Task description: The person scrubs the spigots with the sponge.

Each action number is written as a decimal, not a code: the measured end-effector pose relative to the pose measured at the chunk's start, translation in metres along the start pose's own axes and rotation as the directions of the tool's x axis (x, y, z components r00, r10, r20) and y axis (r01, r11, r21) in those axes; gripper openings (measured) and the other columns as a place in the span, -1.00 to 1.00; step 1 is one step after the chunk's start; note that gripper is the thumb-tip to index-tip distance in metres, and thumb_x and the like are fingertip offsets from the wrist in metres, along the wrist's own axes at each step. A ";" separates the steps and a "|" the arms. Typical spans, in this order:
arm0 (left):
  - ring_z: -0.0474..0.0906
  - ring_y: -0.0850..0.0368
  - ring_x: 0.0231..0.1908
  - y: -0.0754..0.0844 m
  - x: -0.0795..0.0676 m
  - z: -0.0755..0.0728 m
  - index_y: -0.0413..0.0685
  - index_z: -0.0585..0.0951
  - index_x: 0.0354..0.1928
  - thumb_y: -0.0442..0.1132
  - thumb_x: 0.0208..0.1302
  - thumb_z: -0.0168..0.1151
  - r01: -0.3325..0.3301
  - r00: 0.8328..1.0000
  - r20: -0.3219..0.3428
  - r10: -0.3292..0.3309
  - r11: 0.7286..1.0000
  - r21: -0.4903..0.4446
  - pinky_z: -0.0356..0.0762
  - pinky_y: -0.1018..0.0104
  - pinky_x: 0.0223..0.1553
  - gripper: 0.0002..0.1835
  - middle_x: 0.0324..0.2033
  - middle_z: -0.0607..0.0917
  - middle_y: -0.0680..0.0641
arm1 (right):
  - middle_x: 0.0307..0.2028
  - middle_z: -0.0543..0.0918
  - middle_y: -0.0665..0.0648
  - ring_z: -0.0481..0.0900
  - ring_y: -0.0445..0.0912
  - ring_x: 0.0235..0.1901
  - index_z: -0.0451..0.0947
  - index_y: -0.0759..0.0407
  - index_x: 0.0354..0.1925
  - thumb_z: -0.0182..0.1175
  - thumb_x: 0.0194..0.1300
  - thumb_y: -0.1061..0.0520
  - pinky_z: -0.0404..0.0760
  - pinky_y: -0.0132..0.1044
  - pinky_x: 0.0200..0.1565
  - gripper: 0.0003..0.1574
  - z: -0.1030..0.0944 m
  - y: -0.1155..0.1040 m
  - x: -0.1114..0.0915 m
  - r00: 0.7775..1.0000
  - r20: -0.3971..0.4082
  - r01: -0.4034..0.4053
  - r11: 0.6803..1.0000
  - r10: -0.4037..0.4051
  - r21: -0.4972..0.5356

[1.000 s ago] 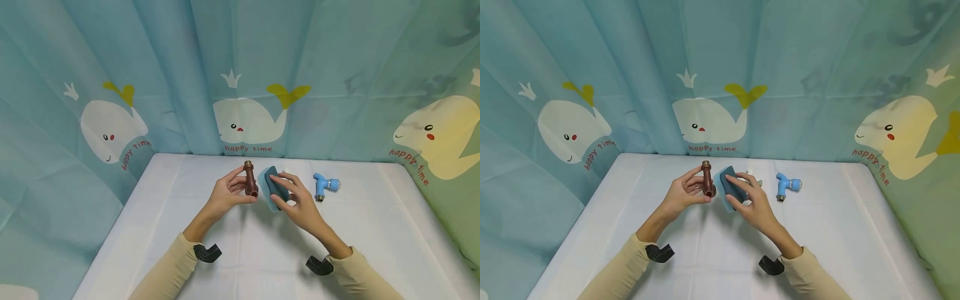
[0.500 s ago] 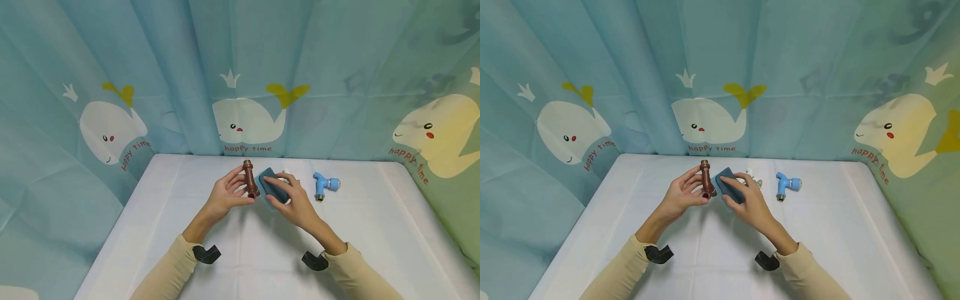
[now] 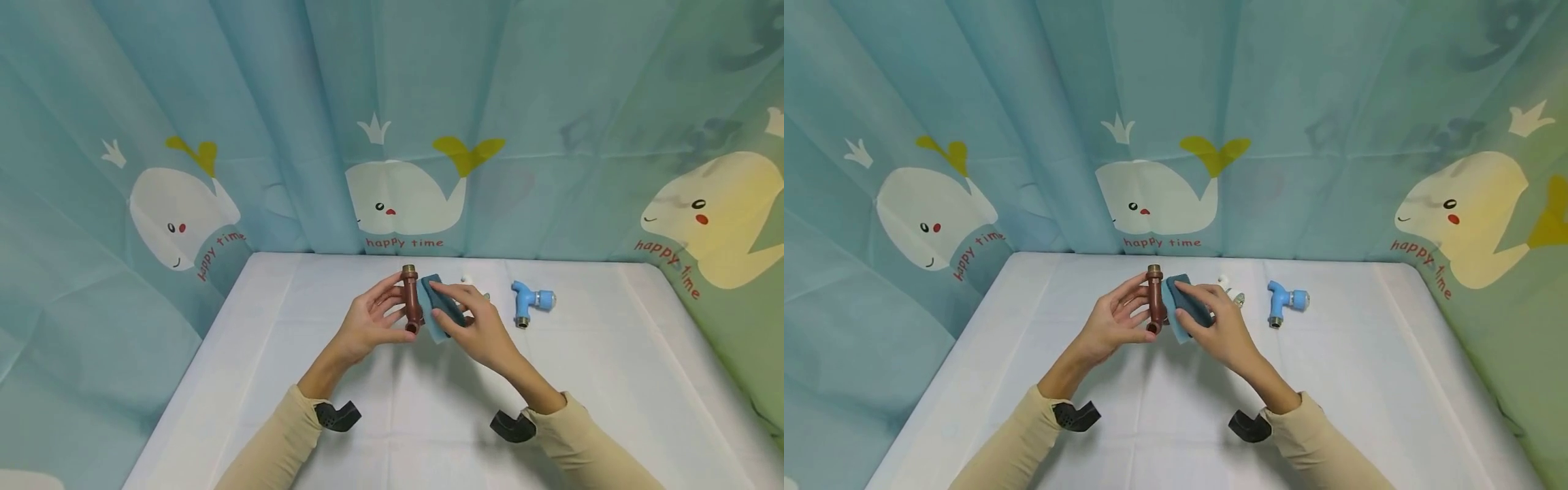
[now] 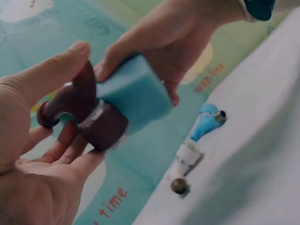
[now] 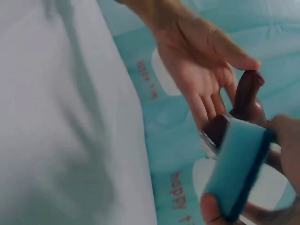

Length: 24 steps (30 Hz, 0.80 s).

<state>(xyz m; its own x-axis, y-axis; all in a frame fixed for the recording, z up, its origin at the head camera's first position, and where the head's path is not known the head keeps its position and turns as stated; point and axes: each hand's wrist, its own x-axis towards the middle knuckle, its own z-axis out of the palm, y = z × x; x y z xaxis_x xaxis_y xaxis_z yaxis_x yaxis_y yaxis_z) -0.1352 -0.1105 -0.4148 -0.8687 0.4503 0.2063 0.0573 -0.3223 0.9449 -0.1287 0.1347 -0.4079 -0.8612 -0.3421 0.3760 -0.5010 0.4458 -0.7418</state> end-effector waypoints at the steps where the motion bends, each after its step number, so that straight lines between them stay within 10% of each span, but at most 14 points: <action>1: 0.47 -0.02 0.27 0.000 0.000 0.000 -0.22 0.16 0.58 -0.51 -0.09 0.64 -0.003 1.000 0.013 0.002 1.000 0.031 0.46 0.09 0.31 0.17 0.25 0.43 -0.26 | 0.19 0.59 0.17 0.56 0.04 0.06 0.57 -0.03 0.35 0.36 0.40 0.10 0.64 0.02 -0.07 -0.42 -0.002 0.000 0.000 0.999 0.032 0.006 1.000 -0.006 0.005; 8: 0.42 -0.10 0.34 -0.005 -0.002 -0.004 -0.13 0.22 0.57 -0.49 -0.07 0.64 -0.027 0.998 0.062 0.016 0.985 0.172 0.41 0.14 0.35 0.14 0.31 0.34 -0.28 | 0.17 0.61 0.18 0.64 -0.02 -0.27 0.55 0.01 0.36 0.31 0.46 0.09 0.73 -0.07 -0.31 -0.45 -0.018 0.005 0.006 0.967 0.237 -0.127 0.982 0.090 0.142; 12: 0.45 -0.09 0.31 -0.006 -0.002 -0.007 -0.10 0.29 0.54 -0.37 -0.07 0.68 -0.060 0.997 0.056 0.051 0.983 0.174 0.41 0.12 0.35 0.09 0.33 0.38 -0.25 | 0.19 0.58 0.18 0.63 0.03 -0.13 0.55 -0.04 0.37 0.31 0.45 0.05 0.72 -0.06 -0.21 -0.44 -0.025 0.006 0.006 0.942 0.331 -0.095 0.991 0.057 0.099; 16: 0.56 -0.02 0.16 -0.014 -0.002 -0.006 -0.19 0.36 0.49 -0.43 0.14 0.54 -0.046 0.998 -0.030 0.048 0.996 0.071 0.59 0.23 0.18 -0.13 0.29 0.50 -0.31 | 0.16 0.58 0.17 0.57 0.03 0.05 0.60 -0.03 0.32 0.36 0.39 0.08 0.63 -0.05 -0.05 -0.45 -0.026 0.004 0.005 0.961 0.275 0.030 0.999 -0.019 -0.034; 24: 0.57 0.06 0.04 -0.033 0.003 0.025 -0.35 0.28 0.49 -0.57 0.32 0.30 -0.061 0.983 -0.185 0.018 0.972 -0.226 0.67 0.34 -0.04 -0.28 0.20 0.45 -0.20 | 0.16 0.56 0.20 0.56 0.07 0.08 0.57 0.00 0.35 0.33 0.42 0.07 0.63 0.00 -0.02 -0.44 0.005 -0.005 0.006 0.997 0.074 -0.035 0.999 0.034 0.007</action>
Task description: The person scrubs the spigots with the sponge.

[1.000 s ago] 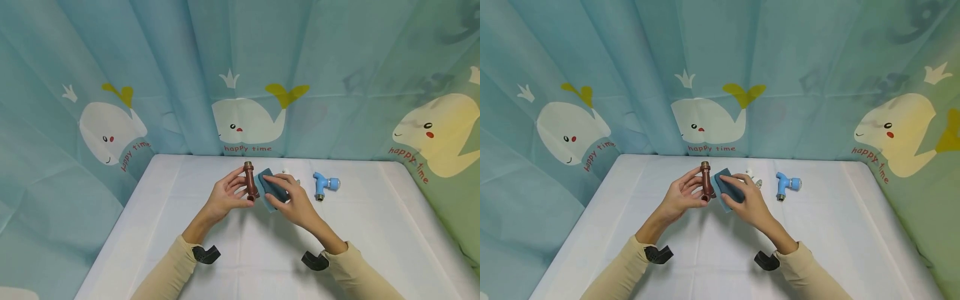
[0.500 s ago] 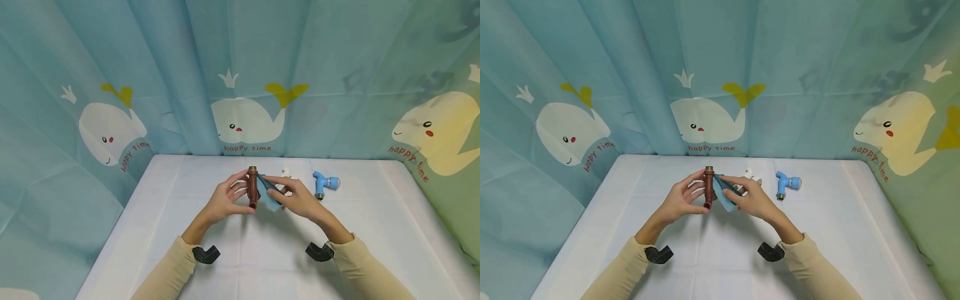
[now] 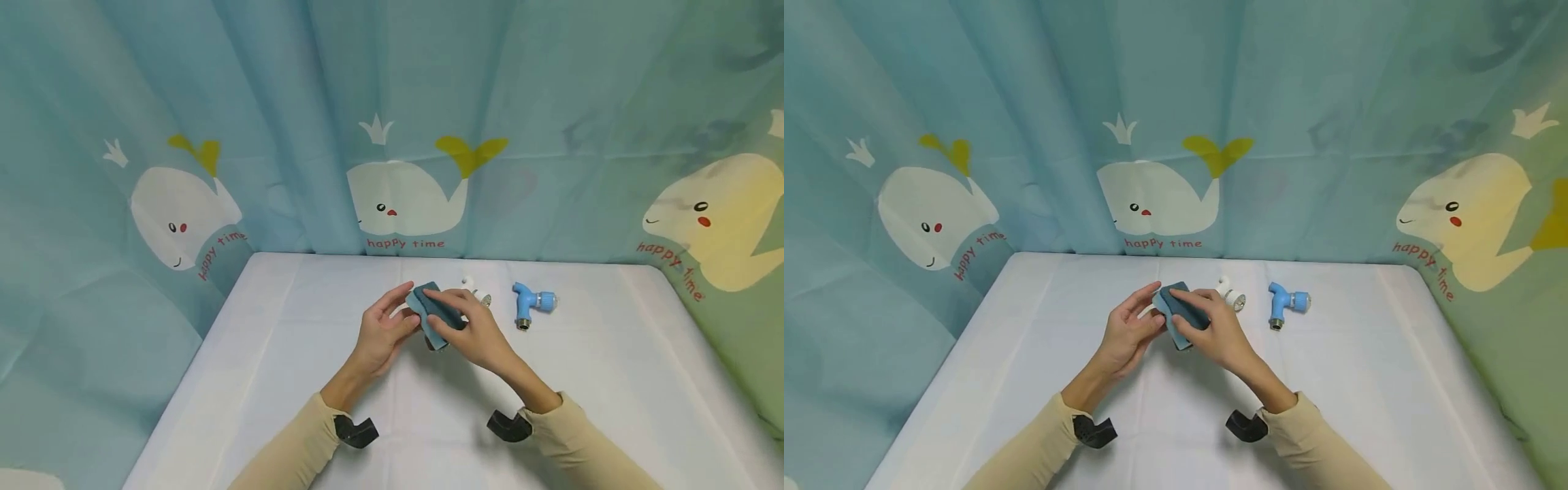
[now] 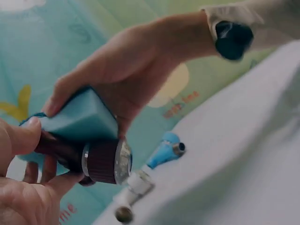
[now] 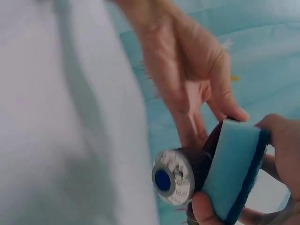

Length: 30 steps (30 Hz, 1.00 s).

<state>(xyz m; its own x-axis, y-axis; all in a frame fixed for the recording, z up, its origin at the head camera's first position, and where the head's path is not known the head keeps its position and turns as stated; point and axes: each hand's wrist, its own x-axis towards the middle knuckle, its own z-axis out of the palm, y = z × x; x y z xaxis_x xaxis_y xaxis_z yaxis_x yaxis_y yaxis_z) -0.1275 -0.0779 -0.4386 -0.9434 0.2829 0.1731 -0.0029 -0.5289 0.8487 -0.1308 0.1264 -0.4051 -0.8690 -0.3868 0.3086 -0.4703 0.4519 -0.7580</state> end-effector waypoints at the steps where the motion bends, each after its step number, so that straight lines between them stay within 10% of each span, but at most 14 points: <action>1: 0.56 0.04 0.06 0.000 0.001 0.002 -0.32 0.30 0.49 -0.57 0.29 0.33 -0.020 1.000 -0.016 0.020 1.000 0.005 0.67 0.34 -0.03 -0.26 0.21 0.45 -0.21 | 0.17 0.56 0.19 0.57 0.07 0.09 0.57 -0.01 0.35 0.34 0.42 0.06 0.63 0.02 -0.01 -0.43 -0.001 -0.001 0.001 1.000 -0.024 -0.002 1.000 0.002 0.007; 12: 0.72 0.11 -0.02 -0.013 0.007 0.002 -0.50 0.47 0.24 -0.38 0.52 0.15 0.125 0.944 -0.307 -0.122 0.992 -0.008 0.70 0.28 -0.04 -0.63 0.01 0.74 -0.23 | 0.26 0.53 0.21 0.54 0.10 0.16 0.53 -0.03 0.39 0.35 0.41 0.04 0.59 0.08 0.02 -0.39 -0.020 0.003 0.008 0.989 -0.142 -0.032 0.999 0.031 -0.008; 21: 0.74 -0.17 -0.04 0.001 0.007 -0.019 -0.17 0.46 0.15 -0.05 0.56 0.11 0.143 0.924 -0.368 -0.103 0.986 0.084 0.76 0.06 -0.25 -0.64 0.27 0.61 -0.22 | 0.28 0.49 0.17 0.50 0.02 -0.05 0.50 -0.09 0.42 0.30 0.45 0.09 0.58 -0.28 -0.18 -0.39 -0.064 0.018 -0.015 0.970 -0.238 -0.075 0.995 0.056 -0.070; 30: 0.75 0.01 -0.21 0.013 0.007 -0.036 -0.16 0.49 0.14 -0.09 0.55 0.16 0.059 0.917 -0.399 -0.019 0.994 0.088 0.68 0.21 -0.32 -0.68 0.23 0.63 -0.24 | 0.25 0.51 0.20 0.42 -0.03 -0.14 0.51 -0.04 0.41 0.32 0.43 0.14 0.51 -0.48 -0.26 -0.38 -0.080 0.034 -0.040 0.958 -0.274 -0.122 0.985 0.085 -0.120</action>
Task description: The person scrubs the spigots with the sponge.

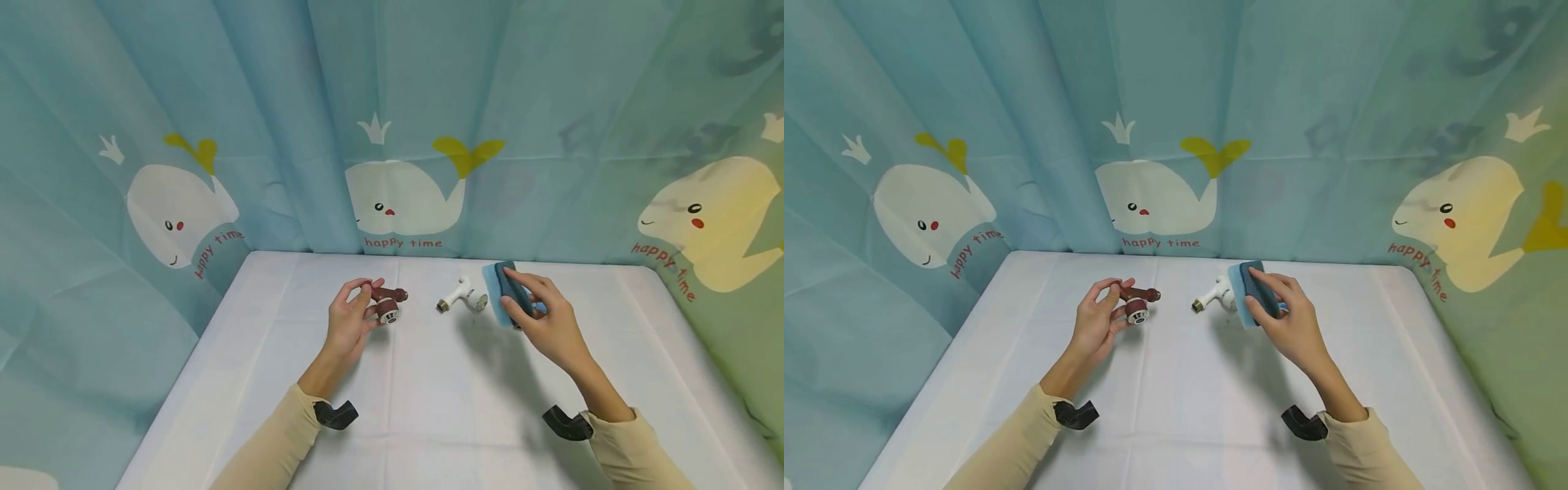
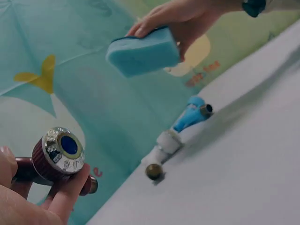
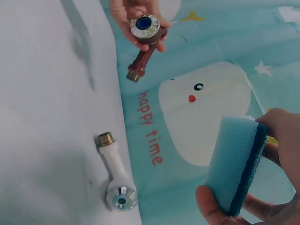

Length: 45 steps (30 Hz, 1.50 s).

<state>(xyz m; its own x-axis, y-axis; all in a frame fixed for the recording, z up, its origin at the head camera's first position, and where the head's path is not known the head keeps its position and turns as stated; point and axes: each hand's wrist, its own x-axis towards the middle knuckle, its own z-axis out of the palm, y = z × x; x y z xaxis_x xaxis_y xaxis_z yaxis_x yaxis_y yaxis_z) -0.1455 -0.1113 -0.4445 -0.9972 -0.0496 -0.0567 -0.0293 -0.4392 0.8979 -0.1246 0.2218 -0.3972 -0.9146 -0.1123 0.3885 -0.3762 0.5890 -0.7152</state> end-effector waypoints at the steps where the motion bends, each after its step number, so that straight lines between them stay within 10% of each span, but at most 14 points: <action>1: 0.73 0.02 -0.23 0.001 0.000 -0.001 -0.18 0.49 0.13 -0.11 0.55 0.15 -0.008 1.000 0.003 0.008 1.000 0.008 0.66 0.23 -0.34 -0.68 0.21 0.65 -0.23 | 0.25 0.51 0.21 0.43 -0.03 -0.14 0.51 -0.03 0.41 0.32 0.43 0.13 0.51 -0.47 -0.25 -0.38 -0.001 0.002 -0.001 1.000 0.001 0.000 1.000 0.000 -0.004; 11: 0.73 0.07 -0.07 0.015 0.010 -0.011 -0.30 0.52 0.22 -0.57 0.32 0.30 -0.064 0.995 0.085 0.047 0.976 0.206 0.71 0.28 -0.09 -0.56 0.18 0.58 -0.27 | 0.23 0.48 0.35 0.62 0.26 -0.12 0.33 -0.06 0.53 0.34 0.36 0.27 0.55 -0.65 -0.22 -0.14 -0.013 0.018 -0.006 0.998 0.030 0.057 0.998 -0.056 -0.026; 25: 0.72 0.09 -0.11 0.022 0.021 -0.028 -0.35 0.61 0.21 -0.43 0.31 0.39 -0.086 0.995 0.090 0.048 0.871 0.484 0.64 0.42 -0.18 -0.57 0.11 0.66 -0.36 | 0.21 0.37 0.47 0.60 0.33 -0.10 0.37 -0.02 0.50 0.32 0.38 0.25 0.67 -0.37 -0.28 -0.21 -0.030 0.037 -0.012 0.993 0.116 0.021 0.994 -0.009 -0.103; 33: 0.72 -0.16 -0.10 0.025 0.039 -0.026 -0.25 0.69 0.14 -0.38 0.27 0.45 -0.303 0.953 0.232 0.195 0.645 0.702 0.69 0.32 -0.22 -0.61 0.00 0.72 -0.27 | 0.20 0.37 0.52 0.61 0.38 -0.11 0.34 0.00 0.51 0.31 0.40 0.22 0.72 -0.13 -0.30 -0.21 -0.043 0.046 -0.015 0.994 0.109 0.017 0.989 -0.001 -0.150; 40: 0.69 0.01 -0.23 0.015 0.066 -0.020 -0.16 0.71 0.12 -0.35 0.21 0.50 -0.388 0.922 0.343 0.181 0.424 0.819 0.67 0.26 -0.26 -0.59 -0.04 0.74 -0.17 | 0.19 0.36 0.52 0.58 0.44 -0.10 0.30 0.00 0.53 0.31 0.41 0.20 0.61 -0.41 -0.34 -0.19 -0.059 0.059 -0.017 0.994 0.108 -0.013 0.987 0.031 -0.159; 45: 0.62 0.09 -0.31 0.007 0.079 -0.016 -0.20 0.63 0.24 -0.33 0.17 0.52 -0.412 0.910 0.402 0.103 0.345 0.843 0.63 0.30 -0.28 -0.45 -0.12 0.75 -0.16 | 0.17 0.33 0.58 0.55 0.54 -0.10 0.28 0.05 0.54 0.35 0.36 0.23 0.69 -0.26 -0.38 -0.13 -0.072 0.069 -0.021 0.993 0.116 -0.008 0.988 0.027 -0.156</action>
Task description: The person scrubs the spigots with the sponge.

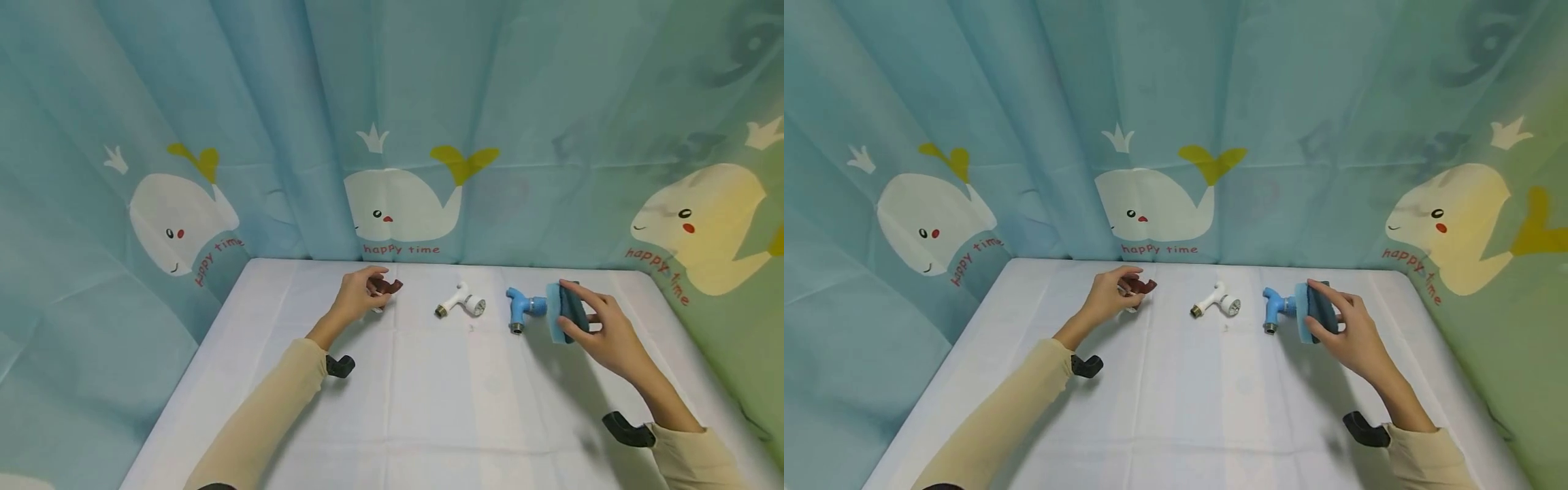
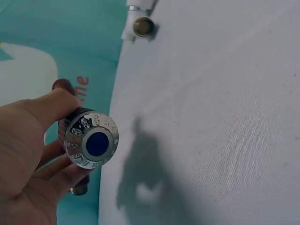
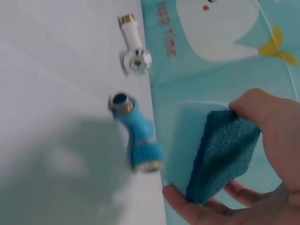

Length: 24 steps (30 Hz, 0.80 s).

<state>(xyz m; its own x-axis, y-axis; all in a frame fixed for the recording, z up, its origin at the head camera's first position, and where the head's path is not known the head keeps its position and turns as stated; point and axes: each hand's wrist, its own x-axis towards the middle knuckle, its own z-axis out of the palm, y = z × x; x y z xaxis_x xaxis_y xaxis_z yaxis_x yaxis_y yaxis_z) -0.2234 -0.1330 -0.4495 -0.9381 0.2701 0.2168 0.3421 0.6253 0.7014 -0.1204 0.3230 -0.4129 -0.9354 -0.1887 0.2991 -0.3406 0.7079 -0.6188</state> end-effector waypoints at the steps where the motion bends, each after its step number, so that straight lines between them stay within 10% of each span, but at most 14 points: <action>1: 0.62 0.10 -0.32 0.000 0.002 0.001 -0.21 0.61 0.26 -0.34 0.17 0.52 -0.011 1.000 0.022 0.011 1.000 0.009 0.64 0.31 -0.27 -0.42 -0.12 0.75 -0.16 | 0.16 0.33 0.59 0.54 0.55 -0.09 0.28 0.06 0.54 0.37 0.34 0.24 0.70 -0.23 -0.39 -0.12 -0.002 0.003 -0.001 1.000 0.003 0.001 1.000 -0.001 -0.004; 11: 0.64 0.07 -0.24 -0.006 0.007 0.013 -0.20 0.35 0.47 -0.38 0.20 0.51 -0.116 0.974 0.203 0.101 0.991 0.066 0.68 0.28 -0.23 -0.19 0.05 0.67 -0.32 | 0.15 0.24 0.67 0.56 0.57 -0.18 0.18 0.14 0.56 0.47 0.22 0.28 0.66 -0.25 -0.48 0.07 -0.015 0.022 -0.015 0.998 0.054 -0.034 0.999 0.033 0.004; 24: 0.63 0.01 -0.10 -0.013 0.001 0.021 0.18 0.15 0.60 0.01 0.13 0.59 -0.046 0.989 0.140 0.057 0.996 -0.082 0.66 0.12 -0.02 0.07 -0.05 0.72 -0.15 | 0.31 0.17 0.62 0.54 0.46 -0.13 0.23 0.14 0.54 0.54 0.11 0.29 0.60 -0.42 -0.43 0.12 -0.022 0.034 -0.023 1.000 0.020 -0.007 0.999 0.007 -0.037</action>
<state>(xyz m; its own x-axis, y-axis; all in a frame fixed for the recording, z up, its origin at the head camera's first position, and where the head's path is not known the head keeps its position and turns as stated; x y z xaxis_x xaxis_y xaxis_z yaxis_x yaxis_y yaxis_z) -0.2277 -0.1258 -0.4725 -0.9003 0.4049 0.1596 0.3794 0.5504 0.7437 -0.1081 0.3668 -0.4253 -0.9397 -0.1973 0.2795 -0.3306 0.7339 -0.5934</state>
